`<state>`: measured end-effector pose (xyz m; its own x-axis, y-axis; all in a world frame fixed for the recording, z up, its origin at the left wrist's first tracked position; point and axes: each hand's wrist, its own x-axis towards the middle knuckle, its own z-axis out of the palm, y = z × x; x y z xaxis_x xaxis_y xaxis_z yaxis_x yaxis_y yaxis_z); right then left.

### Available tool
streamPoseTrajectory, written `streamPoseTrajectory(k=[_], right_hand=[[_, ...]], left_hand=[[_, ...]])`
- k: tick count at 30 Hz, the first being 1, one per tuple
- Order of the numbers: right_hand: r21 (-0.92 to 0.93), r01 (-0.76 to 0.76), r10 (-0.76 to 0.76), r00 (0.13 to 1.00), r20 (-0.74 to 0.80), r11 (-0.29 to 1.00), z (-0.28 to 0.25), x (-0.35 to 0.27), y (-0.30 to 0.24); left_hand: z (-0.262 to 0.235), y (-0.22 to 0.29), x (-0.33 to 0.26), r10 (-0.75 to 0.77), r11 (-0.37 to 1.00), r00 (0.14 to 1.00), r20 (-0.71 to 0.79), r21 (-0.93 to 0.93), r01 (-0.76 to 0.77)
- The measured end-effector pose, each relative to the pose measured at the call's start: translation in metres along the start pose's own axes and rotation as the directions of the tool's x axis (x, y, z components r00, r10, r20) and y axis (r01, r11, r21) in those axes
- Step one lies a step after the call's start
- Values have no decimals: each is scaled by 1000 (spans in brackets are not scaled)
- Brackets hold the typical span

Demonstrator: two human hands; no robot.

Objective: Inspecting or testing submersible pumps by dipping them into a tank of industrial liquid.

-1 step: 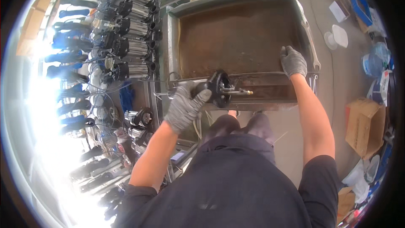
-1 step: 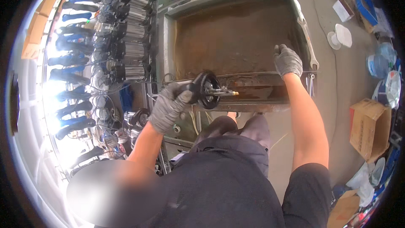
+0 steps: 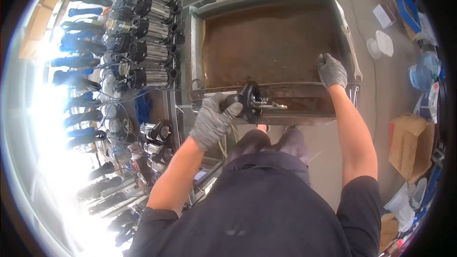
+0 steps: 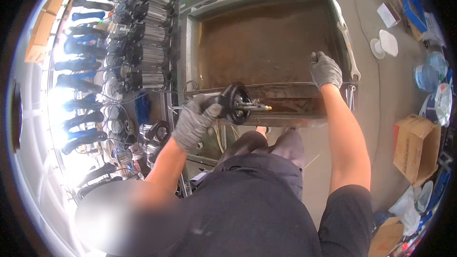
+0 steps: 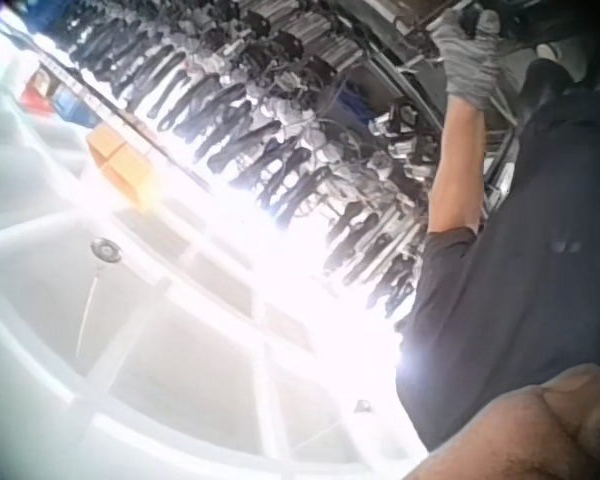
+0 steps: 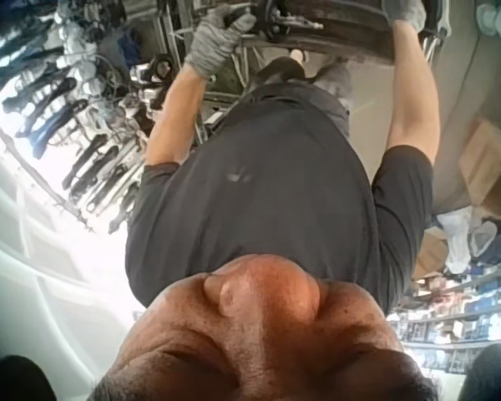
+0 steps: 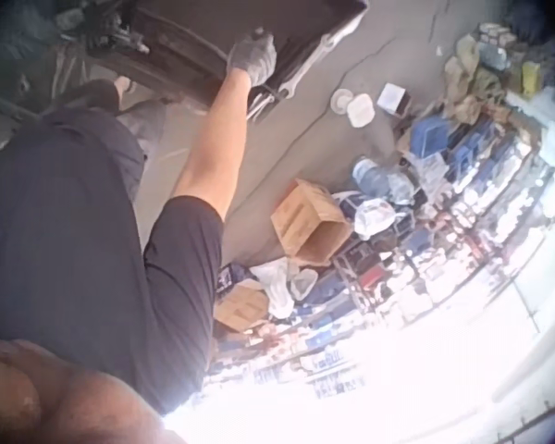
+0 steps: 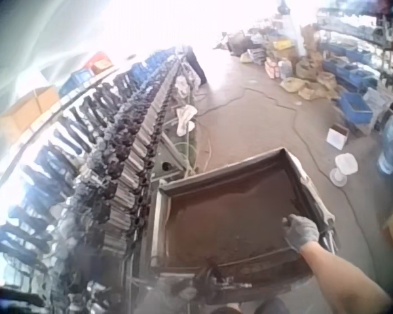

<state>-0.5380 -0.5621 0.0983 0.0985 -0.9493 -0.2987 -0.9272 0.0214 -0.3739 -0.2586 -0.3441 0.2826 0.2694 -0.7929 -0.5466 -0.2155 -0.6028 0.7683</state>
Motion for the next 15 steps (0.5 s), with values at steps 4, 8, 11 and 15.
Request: streamPoseTrajectory(k=[4,8,11,15], right_hand=[[-33,2,-2,1000,-4,999,-3,-2,-4],[-45,4,-3,1000,18,999,-1,0,-4],[-46,23,-24,1000,-9,999,4,0,-1],[-51,51,-55,994,-91,997,8,1,2]], left_hand=[[23,-32,4,10,999,1000,-13,47,-10],[48,-56,13,75,995,997,-34,74,-73],[71,-68,18,128,982,989,-71,150,-116],[81,-72,15,21,1000,1000,-17,6,-21]])
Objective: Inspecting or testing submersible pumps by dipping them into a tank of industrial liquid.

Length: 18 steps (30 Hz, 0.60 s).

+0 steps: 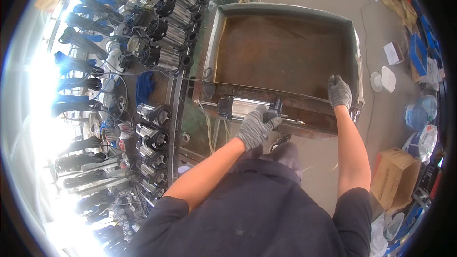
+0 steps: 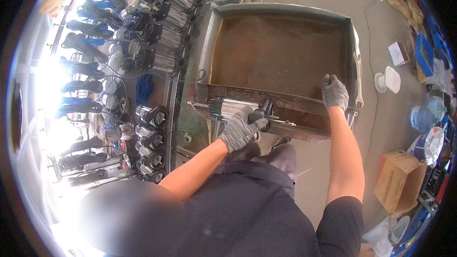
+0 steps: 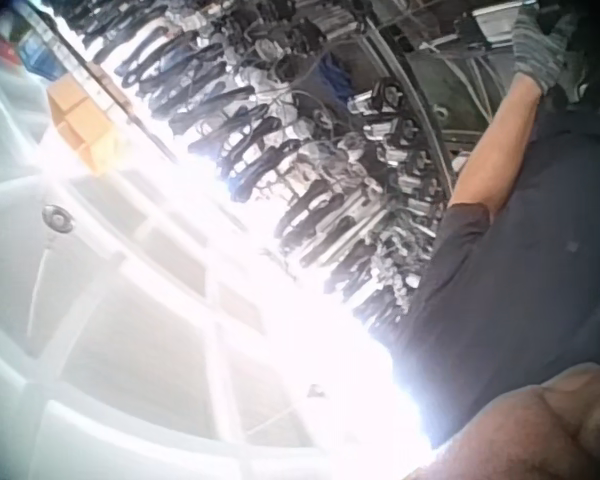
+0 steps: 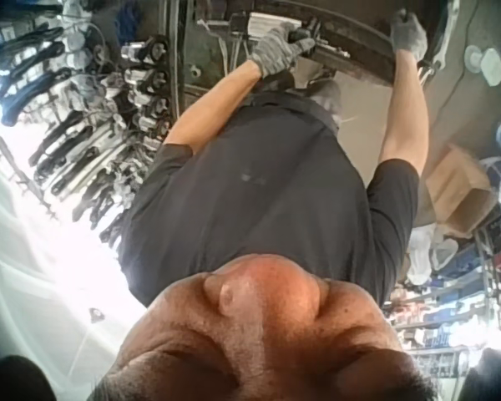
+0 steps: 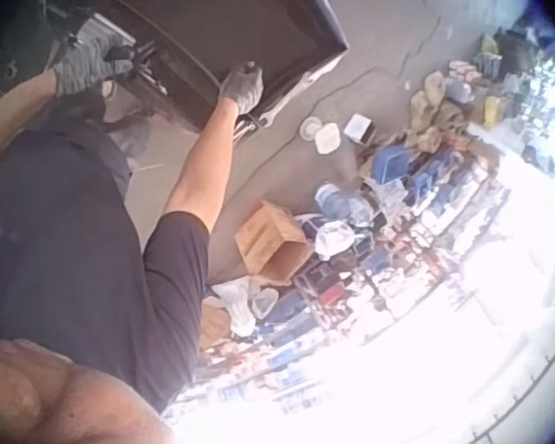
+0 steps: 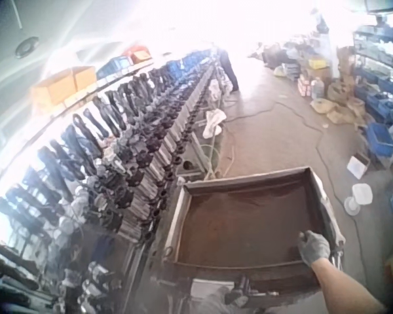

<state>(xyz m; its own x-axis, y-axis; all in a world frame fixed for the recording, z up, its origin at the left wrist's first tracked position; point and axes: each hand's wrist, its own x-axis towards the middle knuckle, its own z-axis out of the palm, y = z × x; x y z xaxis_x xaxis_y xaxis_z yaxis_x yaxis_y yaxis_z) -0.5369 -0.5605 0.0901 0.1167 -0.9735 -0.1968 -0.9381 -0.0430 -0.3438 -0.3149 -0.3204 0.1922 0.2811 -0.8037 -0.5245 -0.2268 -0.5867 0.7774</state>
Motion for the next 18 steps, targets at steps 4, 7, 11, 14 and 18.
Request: streamPoseTrajectory(k=[4,7,11,14,18], right_hand=[[12,24,-25,999,33,1000,4,2,6],[77,-16,10,997,77,997,5,3,10],[568,102,-84,995,-59,816,-3,-15,-15],[570,294,-279,953,-116,767,-14,-60,-69],[532,307,-443,885,145,789,-16,-139,-157]], left_hand=[[-1,-2,-1,47,998,998,-30,31,-46],[-11,-18,0,116,991,992,-50,70,-112],[-72,-65,-2,328,944,909,-255,78,-319],[-145,-110,6,448,829,775,-445,532,-173],[-221,-158,24,370,298,924,-99,954,-17]])
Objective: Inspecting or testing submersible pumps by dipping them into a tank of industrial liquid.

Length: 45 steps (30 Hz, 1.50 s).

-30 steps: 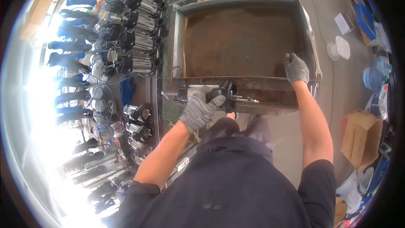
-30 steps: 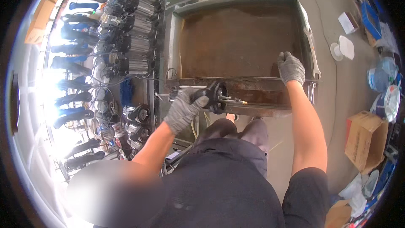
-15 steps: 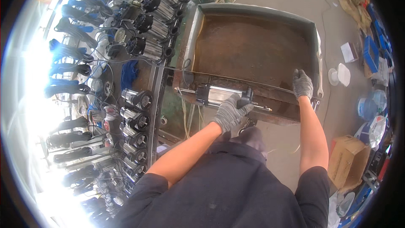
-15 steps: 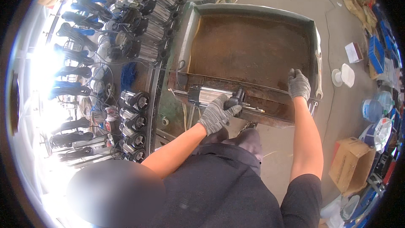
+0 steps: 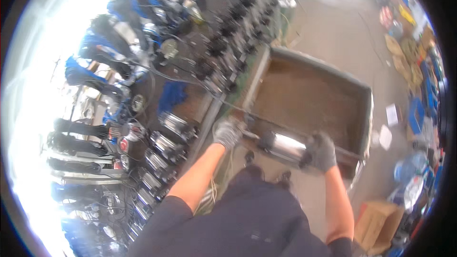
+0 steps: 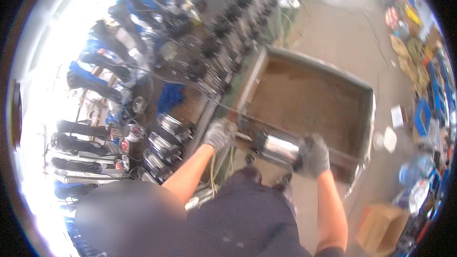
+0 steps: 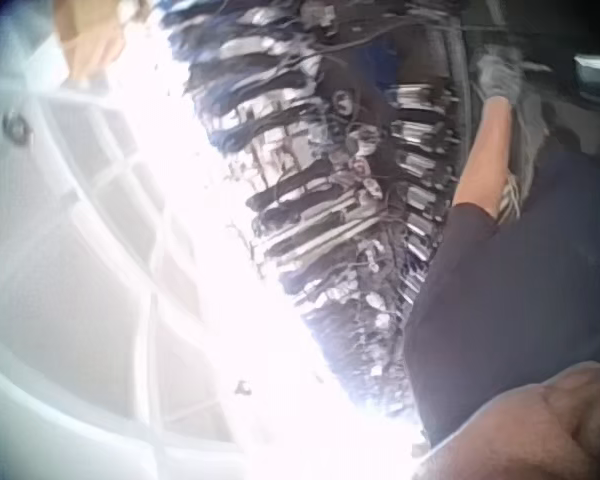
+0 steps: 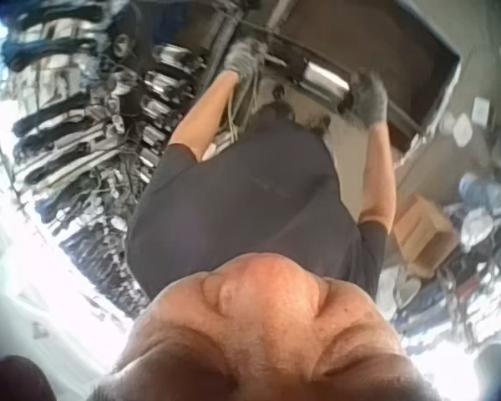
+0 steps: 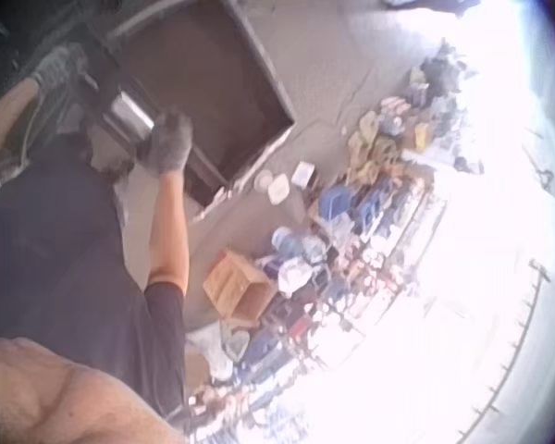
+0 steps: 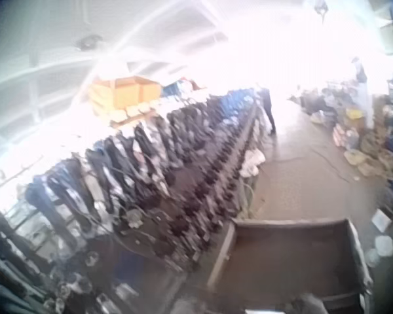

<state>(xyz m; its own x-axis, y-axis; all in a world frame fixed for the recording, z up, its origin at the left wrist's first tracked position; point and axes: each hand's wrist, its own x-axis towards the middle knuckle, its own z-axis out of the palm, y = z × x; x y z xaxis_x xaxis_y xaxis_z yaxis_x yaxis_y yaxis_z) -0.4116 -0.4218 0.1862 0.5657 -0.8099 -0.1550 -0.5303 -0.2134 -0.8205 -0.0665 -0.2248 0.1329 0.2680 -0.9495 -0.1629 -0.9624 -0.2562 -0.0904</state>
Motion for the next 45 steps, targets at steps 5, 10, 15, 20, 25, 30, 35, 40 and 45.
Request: streamPoseTrajectory(k=[5,10,15,20,25,30,35,40,45], right_hand=[[-518,148,-161,987,19,843,44,-9,-42],[-563,76,-123,991,-46,823,53,-12,-36],[-587,38,-90,994,-59,808,55,-11,-43],[-557,29,-89,993,-80,830,62,-9,-25],[-451,-66,-1,989,-146,890,67,-5,-2],[-534,6,-81,990,-117,845,65,-8,-13],[-531,-19,-14,998,-59,847,64,-9,-38],[-537,-15,-33,996,-80,843,62,-12,-55],[-559,-21,16,1000,-14,829,59,-10,-33]], left_hand=[[29,-28,5,91,702,994,61,-712,-20],[39,-29,9,67,472,974,215,-867,159],[20,-29,23,73,255,877,475,-859,444],[12,-23,27,81,191,707,702,-707,681],[44,-33,1,138,620,982,-126,-763,-185],[68,-39,4,293,612,900,-322,-660,-435],[71,-18,22,-38,495,999,18,-868,35],[62,-15,46,46,317,789,613,-758,570],[48,-15,12,-100,494,985,139,-853,170]])
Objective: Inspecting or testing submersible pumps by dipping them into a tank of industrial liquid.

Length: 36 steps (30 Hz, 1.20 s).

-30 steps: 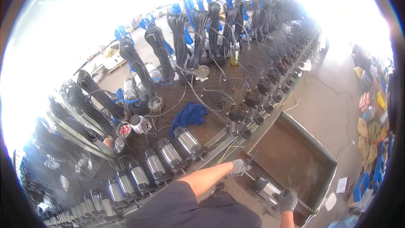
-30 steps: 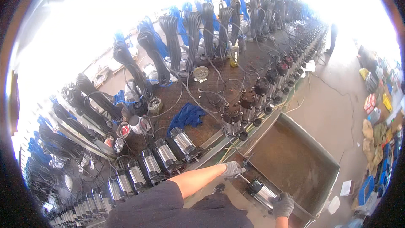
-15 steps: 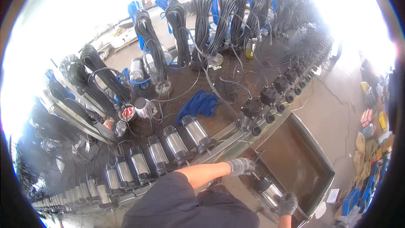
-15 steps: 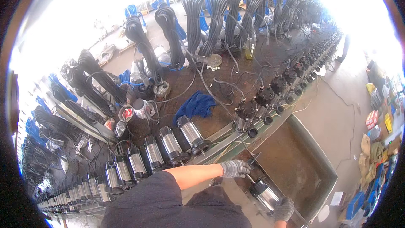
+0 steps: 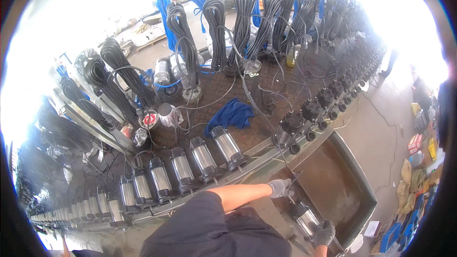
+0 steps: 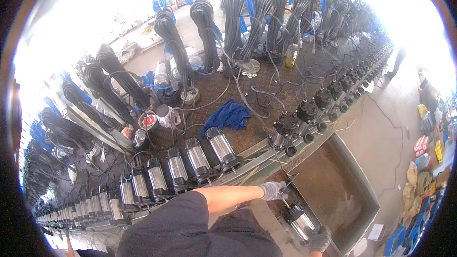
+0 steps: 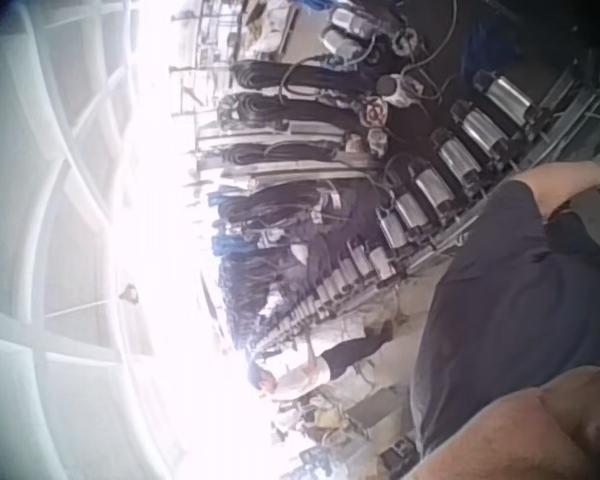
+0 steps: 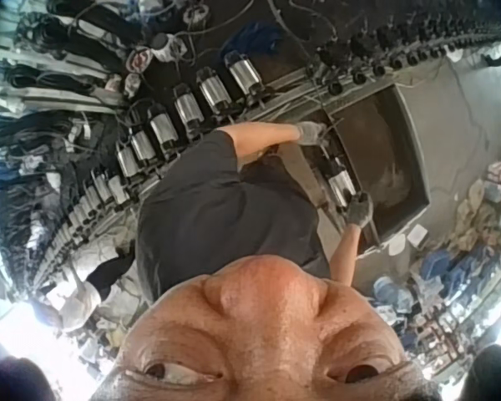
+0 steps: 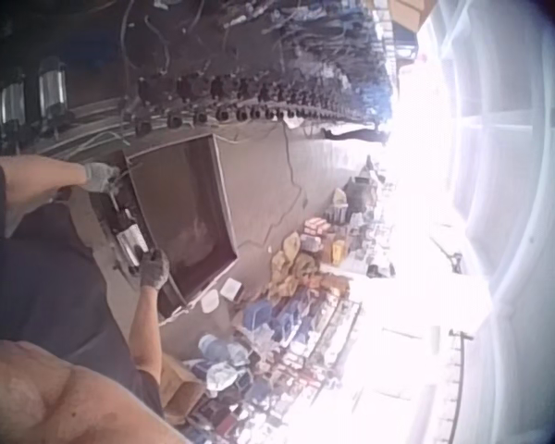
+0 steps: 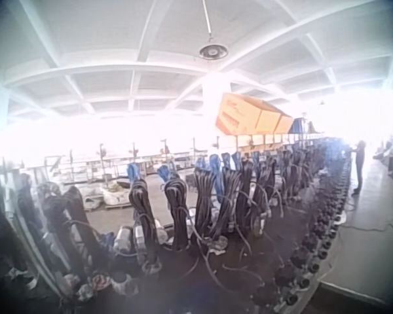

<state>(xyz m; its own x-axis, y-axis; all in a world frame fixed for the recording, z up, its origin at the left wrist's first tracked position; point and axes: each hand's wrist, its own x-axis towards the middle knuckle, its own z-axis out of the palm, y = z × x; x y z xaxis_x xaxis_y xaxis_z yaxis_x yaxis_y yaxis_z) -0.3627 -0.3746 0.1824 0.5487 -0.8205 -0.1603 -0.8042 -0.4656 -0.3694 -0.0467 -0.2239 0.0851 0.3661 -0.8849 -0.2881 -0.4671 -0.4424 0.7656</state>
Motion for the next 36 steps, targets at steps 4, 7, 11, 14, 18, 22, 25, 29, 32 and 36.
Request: streamPoseTrajectory(k=[4,7,11,14,18,22,25,29,32,36], right_hand=[[-51,27,-29,998,-50,998,21,8,24],[151,-108,103,994,38,983,22,10,23],[100,-94,94,996,2,991,0,-1,-8],[180,-112,104,993,55,977,-15,-8,-29],[-9,42,-42,999,30,999,-16,-7,-23],[7,0,-1,997,73,1000,3,5,6],[-52,45,-41,996,74,998,15,9,18],[-68,65,-71,994,-89,996,13,3,6],[71,-41,45,998,-47,997,-1,-4,-11],[39,-38,40,998,-56,999,-8,-8,-23]], left_hand=[[-25,-8,-11,407,791,890,204,408,-456],[-31,-13,-4,560,656,792,243,452,-604],[-29,-17,2,579,678,781,236,392,-622],[-24,-12,10,136,986,931,338,-134,-95],[-8,-3,20,-243,897,851,466,-226,379],[14,-15,7,-37,982,995,93,-182,54],[13,-36,-1,419,895,894,-157,-96,-436],[1,-49,6,610,787,791,-50,159,-596],[6,-36,10,367,930,929,44,-17,-366],[11,-12,9,-90,939,992,91,-324,115]])
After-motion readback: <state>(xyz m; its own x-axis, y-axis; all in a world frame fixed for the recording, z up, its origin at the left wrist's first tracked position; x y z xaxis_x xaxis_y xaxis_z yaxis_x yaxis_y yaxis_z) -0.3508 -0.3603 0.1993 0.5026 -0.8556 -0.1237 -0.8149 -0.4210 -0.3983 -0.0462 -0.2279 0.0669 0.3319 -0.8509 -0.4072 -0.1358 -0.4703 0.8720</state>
